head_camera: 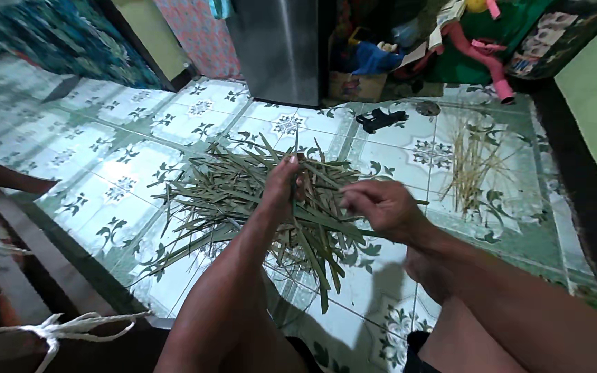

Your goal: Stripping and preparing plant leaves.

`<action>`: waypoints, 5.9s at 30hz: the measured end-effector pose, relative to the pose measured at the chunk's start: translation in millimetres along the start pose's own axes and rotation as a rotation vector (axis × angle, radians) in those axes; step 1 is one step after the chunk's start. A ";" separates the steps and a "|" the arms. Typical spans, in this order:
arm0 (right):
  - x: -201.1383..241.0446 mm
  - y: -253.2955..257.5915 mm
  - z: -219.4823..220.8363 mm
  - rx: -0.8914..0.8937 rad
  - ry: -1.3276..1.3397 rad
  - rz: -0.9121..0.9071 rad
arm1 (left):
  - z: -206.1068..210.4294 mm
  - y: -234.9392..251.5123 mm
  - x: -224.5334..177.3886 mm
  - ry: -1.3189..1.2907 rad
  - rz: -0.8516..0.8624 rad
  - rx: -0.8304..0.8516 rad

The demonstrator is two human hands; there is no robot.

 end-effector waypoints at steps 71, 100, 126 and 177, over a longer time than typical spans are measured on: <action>-84.0 5.3 -29.9 0.323 0.474 0.724 | 10.2 24.4 11.4 0.973 0.152 -0.191; -73.3 11.6 -27.6 0.245 0.443 0.634 | 19.8 22.7 7.8 1.078 0.155 -0.073; -68.0 11.5 -35.1 0.235 0.430 0.589 | 63.5 -5.6 11.8 1.144 0.331 0.036; -74.7 14.1 -32.9 0.160 0.279 0.587 | 33.8 1.0 2.1 1.209 0.313 -0.046</action>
Point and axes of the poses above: each hand's wrist, its own y-axis towards the middle knuckle, its own z-axis out of the palm, x = y × z, the point moved 5 cm from there along y, towards the middle knuckle, and after that the axes turned 6 degrees about -z, right-handed, at the moved point
